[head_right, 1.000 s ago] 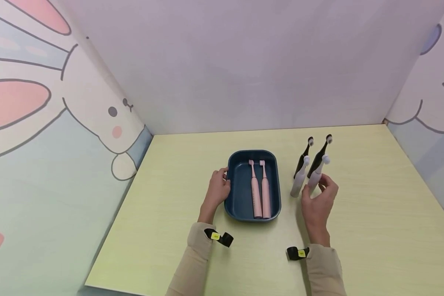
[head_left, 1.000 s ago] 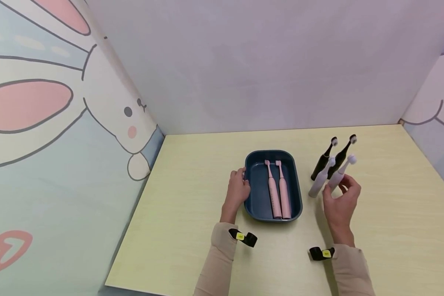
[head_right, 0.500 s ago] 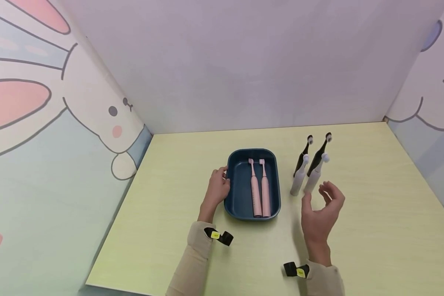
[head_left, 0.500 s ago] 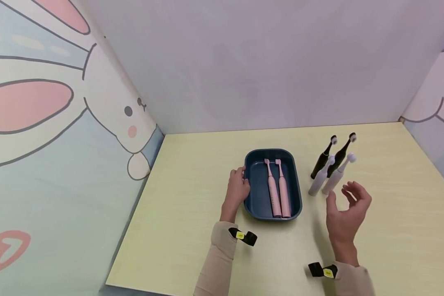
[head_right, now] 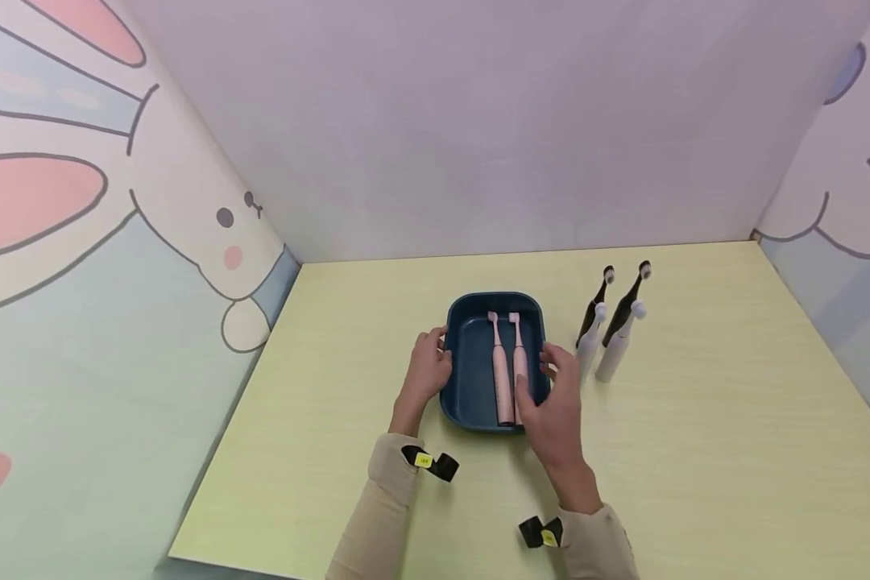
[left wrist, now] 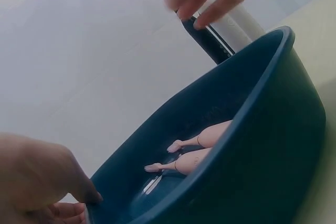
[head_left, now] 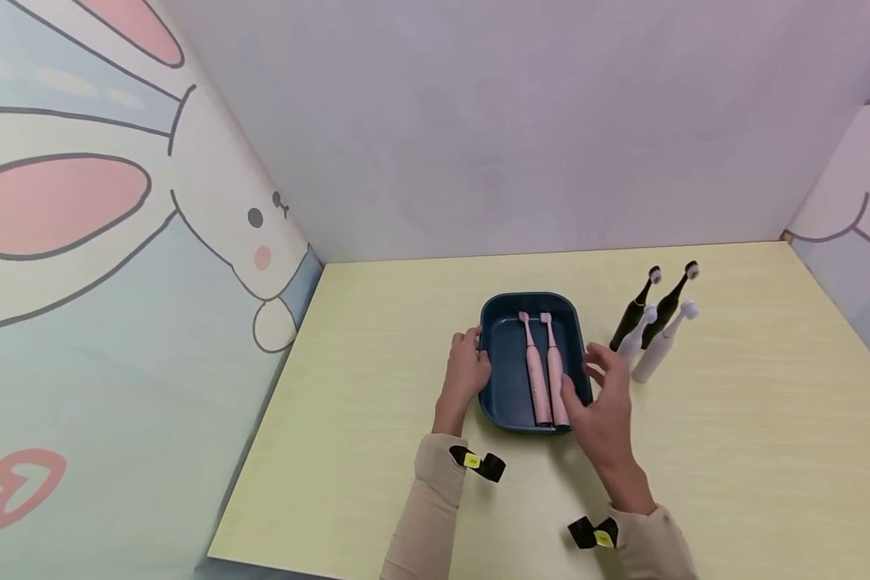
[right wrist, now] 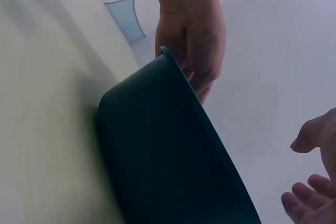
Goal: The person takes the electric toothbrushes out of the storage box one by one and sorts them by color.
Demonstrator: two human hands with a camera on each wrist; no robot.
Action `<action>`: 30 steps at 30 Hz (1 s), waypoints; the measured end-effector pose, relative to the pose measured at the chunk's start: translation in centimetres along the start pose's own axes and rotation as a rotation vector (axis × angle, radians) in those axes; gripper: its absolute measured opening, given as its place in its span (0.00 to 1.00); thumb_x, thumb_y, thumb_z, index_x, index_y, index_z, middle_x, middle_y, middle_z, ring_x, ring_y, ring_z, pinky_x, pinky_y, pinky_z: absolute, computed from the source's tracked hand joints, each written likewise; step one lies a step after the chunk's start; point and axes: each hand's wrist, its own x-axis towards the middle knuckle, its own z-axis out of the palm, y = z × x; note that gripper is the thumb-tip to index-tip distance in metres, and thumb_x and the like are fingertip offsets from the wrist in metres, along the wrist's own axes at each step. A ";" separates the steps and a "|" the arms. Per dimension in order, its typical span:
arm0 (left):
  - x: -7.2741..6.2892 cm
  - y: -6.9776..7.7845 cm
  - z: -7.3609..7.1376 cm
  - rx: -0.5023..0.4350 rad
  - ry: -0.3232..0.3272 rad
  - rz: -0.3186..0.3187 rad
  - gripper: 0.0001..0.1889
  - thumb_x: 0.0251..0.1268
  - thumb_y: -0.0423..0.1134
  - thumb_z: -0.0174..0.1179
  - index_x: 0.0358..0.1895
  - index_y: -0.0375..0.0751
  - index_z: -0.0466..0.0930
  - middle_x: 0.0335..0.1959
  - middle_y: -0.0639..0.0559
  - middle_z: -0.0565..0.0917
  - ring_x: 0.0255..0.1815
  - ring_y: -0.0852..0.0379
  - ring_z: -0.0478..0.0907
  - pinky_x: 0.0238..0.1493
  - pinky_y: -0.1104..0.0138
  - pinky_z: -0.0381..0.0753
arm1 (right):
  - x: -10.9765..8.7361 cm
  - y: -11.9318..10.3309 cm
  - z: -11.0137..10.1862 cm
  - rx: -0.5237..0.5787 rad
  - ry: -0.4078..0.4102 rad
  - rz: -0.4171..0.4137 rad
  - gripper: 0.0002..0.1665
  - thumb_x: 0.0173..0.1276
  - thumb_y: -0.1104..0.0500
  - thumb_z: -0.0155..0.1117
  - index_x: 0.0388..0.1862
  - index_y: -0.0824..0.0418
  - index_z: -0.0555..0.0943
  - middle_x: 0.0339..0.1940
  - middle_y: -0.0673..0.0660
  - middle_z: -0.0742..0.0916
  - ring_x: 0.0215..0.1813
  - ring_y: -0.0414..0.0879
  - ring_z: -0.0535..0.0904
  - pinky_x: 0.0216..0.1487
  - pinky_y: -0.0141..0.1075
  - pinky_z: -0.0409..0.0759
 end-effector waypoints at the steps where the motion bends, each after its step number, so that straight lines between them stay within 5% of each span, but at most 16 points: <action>1: 0.0 0.0 0.0 0.000 0.000 0.000 0.23 0.68 0.30 0.50 0.67 0.39 0.67 0.48 0.43 0.72 0.41 0.53 0.73 0.46 0.60 0.75 | 0.2 -0.1 0.3 -0.007 -0.041 0.027 0.36 0.55 0.73 0.66 0.64 0.71 0.65 0.59 0.67 0.73 0.57 0.52 0.72 0.59 0.27 0.73; 7: -0.1 0.0 0.1 -0.001 -0.003 0.004 0.23 0.69 0.31 0.50 0.67 0.40 0.67 0.49 0.43 0.72 0.42 0.53 0.73 0.46 0.60 0.75 | 1.0 -0.1 1.8 -0.045 -0.272 0.235 0.42 0.60 0.67 0.65 0.70 0.69 0.57 0.64 0.69 0.67 0.60 0.61 0.69 0.59 0.54 0.72; 13: -0.2 0.2 0.0 0.004 0.000 0.006 0.23 0.69 0.31 0.50 0.67 0.40 0.67 0.50 0.42 0.72 0.43 0.52 0.73 0.46 0.60 0.75 | 1.9 0.1 2.7 -0.183 -0.494 0.365 0.45 0.64 0.60 0.63 0.74 0.67 0.51 0.66 0.69 0.64 0.62 0.62 0.69 0.60 0.55 0.71; 22: -0.2 0.1 -0.1 0.010 -0.003 -0.003 0.24 0.68 0.31 0.50 0.67 0.40 0.67 0.49 0.43 0.72 0.42 0.53 0.73 0.46 0.61 0.75 | 2.6 0.2 4.5 -0.291 -0.638 0.456 0.47 0.65 0.57 0.62 0.75 0.64 0.47 0.72 0.71 0.55 0.62 0.66 0.67 0.60 0.59 0.68; 30: -0.1 0.1 -0.1 0.017 0.006 0.002 0.24 0.68 0.30 0.51 0.67 0.40 0.67 0.47 0.43 0.72 0.40 0.53 0.73 0.44 0.61 0.75 | 3.2 0.1 5.7 -0.355 -0.708 0.395 0.48 0.64 0.59 0.64 0.73 0.69 0.49 0.68 0.76 0.60 0.64 0.68 0.64 0.63 0.61 0.65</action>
